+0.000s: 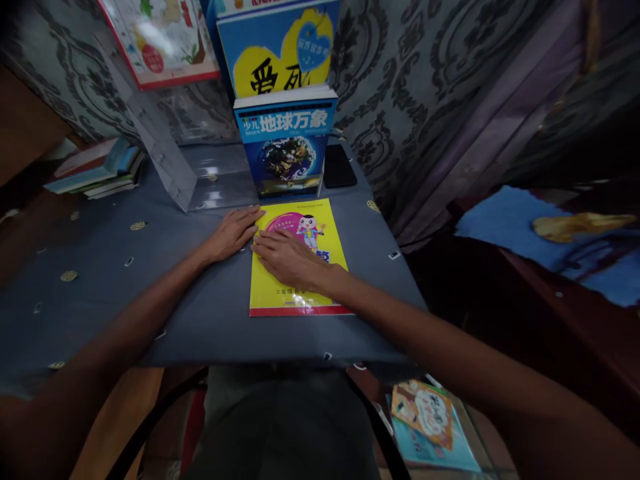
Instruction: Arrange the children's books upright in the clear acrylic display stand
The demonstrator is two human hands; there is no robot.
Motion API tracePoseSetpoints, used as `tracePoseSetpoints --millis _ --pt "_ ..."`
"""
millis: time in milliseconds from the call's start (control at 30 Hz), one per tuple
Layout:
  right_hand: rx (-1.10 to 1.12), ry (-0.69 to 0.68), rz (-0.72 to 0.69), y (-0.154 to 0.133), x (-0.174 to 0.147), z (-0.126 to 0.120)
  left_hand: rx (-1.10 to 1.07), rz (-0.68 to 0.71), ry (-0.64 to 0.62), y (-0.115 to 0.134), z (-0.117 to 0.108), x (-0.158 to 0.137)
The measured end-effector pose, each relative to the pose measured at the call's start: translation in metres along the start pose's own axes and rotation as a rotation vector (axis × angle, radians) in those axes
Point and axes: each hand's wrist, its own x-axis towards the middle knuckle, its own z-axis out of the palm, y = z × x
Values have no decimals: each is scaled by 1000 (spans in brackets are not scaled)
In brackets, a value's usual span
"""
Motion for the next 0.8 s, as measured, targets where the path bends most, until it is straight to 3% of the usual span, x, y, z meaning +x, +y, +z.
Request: tracePoseSetpoints --millis 367,600,800 --pt "125 -19 -142 -65 -67 -4 -10 4 2 -1 0 -1" --pt "127 -78 -23 -81 -91 -4 28 9 -7 2 -3 -2" --pt "106 48 216 -70 -137 -7 47 6 -20 3 -4 -1"
